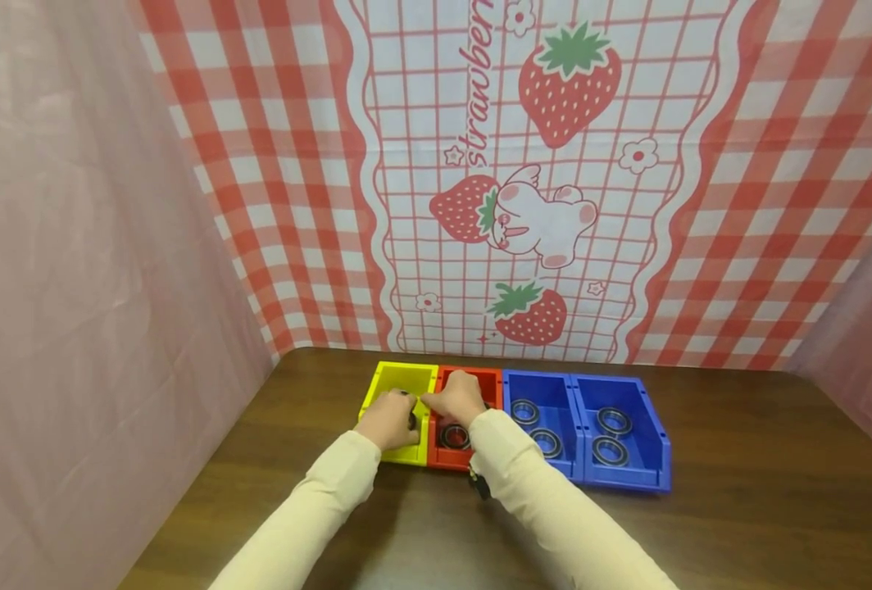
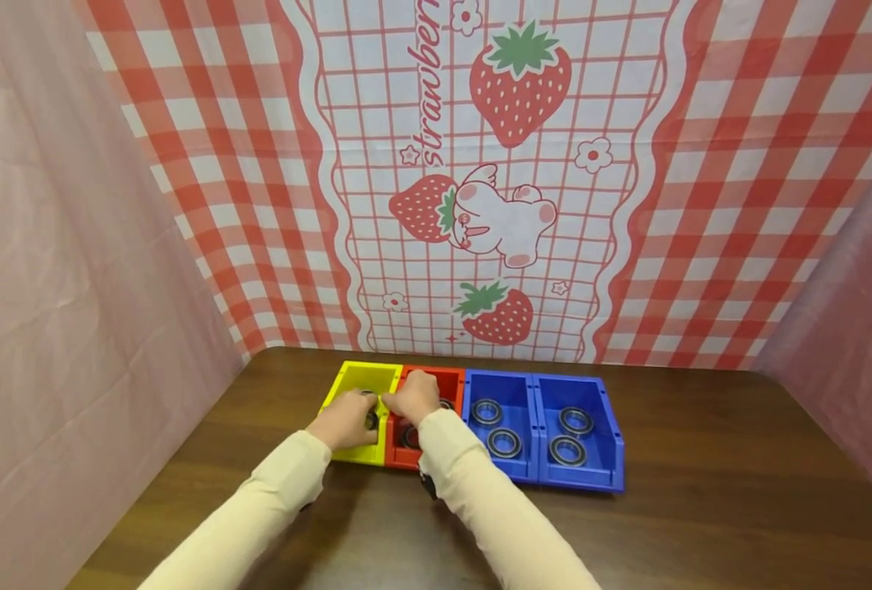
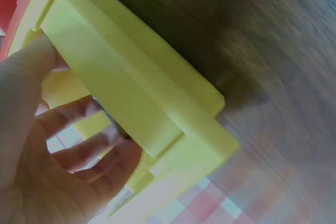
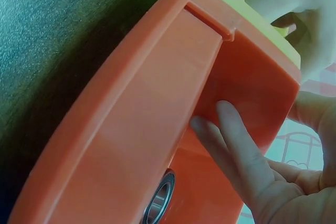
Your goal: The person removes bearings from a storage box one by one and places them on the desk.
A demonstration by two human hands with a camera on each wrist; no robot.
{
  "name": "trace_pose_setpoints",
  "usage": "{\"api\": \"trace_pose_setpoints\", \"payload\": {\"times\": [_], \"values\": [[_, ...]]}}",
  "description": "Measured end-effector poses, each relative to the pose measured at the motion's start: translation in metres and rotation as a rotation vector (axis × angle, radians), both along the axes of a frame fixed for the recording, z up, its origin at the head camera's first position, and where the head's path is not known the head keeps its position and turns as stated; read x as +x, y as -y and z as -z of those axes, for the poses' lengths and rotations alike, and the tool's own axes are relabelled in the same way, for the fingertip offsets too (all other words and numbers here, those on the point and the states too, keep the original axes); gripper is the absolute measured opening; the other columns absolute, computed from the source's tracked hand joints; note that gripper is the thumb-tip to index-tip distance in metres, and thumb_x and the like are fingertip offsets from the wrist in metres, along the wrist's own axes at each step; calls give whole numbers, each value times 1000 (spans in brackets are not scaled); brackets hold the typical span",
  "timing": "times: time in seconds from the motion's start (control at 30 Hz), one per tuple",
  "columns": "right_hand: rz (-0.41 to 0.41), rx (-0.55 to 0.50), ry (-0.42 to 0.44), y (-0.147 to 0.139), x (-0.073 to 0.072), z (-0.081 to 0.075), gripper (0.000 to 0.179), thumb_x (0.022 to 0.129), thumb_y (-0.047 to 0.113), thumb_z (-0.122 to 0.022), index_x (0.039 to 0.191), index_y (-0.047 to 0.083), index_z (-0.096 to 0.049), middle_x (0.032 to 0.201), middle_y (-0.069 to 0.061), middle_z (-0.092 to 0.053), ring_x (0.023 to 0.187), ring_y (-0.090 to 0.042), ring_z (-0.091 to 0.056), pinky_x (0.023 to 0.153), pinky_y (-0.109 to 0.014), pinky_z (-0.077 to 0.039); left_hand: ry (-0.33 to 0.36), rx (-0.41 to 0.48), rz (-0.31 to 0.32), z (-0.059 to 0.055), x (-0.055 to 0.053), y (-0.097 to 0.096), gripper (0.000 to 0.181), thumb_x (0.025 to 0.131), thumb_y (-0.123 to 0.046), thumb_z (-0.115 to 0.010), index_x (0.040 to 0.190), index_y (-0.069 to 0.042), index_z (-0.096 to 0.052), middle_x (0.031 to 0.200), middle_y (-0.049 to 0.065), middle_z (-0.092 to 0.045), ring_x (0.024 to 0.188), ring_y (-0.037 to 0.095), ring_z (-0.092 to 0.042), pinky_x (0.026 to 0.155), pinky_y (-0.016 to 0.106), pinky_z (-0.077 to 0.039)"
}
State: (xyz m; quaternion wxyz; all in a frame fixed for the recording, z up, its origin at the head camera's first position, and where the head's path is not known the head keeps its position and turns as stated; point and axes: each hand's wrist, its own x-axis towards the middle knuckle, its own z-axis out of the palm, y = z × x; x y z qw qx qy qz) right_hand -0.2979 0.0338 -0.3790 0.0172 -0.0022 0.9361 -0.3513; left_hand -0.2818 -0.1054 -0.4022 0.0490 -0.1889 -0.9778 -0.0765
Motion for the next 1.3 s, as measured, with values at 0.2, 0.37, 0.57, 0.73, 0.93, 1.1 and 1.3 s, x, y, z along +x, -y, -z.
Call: {"api": "trace_pose_setpoints", "payload": {"times": [0.2,0.37,0.57,0.73,0.93,1.1,1.3], "values": [[-5,36,-36,1,-1,3,38,79,34,-76,64,6,-55,54,-2,-46,50,-15,-50,52,-23,-40,-31,-46,46,-1,3,4,56,73,-25,-75,124,-6,-62,114,20,-62,101,37,-57,91,44,-51],[-10,15,-25,2,0,5,34,79,31,-76,66,5,-59,55,-4,-54,49,-19,-61,56,-25,-49,-32,-59,54,-1,6,9,58,75,-30,-73,126,-6,-60,123,20,-60,111,37,-56,94,44,-51],[-19,-9,-19,2,1,4,31,80,29,-75,69,3,-61,56,-5,-58,48,-18,-63,56,-25,-51,-31,-43,66,-6,8,14,60,78,-34,-70,130,-7,-56,130,22,-55,120,42,-52,97,48,-49],[-27,-16,-25,4,-1,4,33,81,30,-75,68,4,-60,53,-4,-54,47,-18,-60,50,-23,-46,-23,-37,76,-8,8,17,60,80,-34,-67,132,-9,-54,132,22,-53,122,43,-51,94,52,-50],[-20,15,-33,7,-3,4,34,81,32,-75,68,4,-59,54,-4,-54,45,-14,-53,47,-22,-42,-45,-31,129,-11,8,24,57,81,-32,-65,132,-11,-54,130,20,-53,118,41,-53,90,52,-52],[-19,4,-16,8,-3,3,32,82,30,-74,71,3,-61,55,-5,-56,46,-16,-58,47,-23,-45,-86,-29,143,-16,12,32,50,79,-30,-66,124,-11,-57,114,14,-56,103,29,-55,83,44,-54],[-18,-15,5,5,-3,5,31,82,28,-74,70,4,-59,53,-3,-52,48,-18,-59,45,-22,-43,-82,-7,159,-20,19,35,45,80,-29,-68,120,-10,-58,101,10,-52,93,24,-49,77,36,-53]]}}
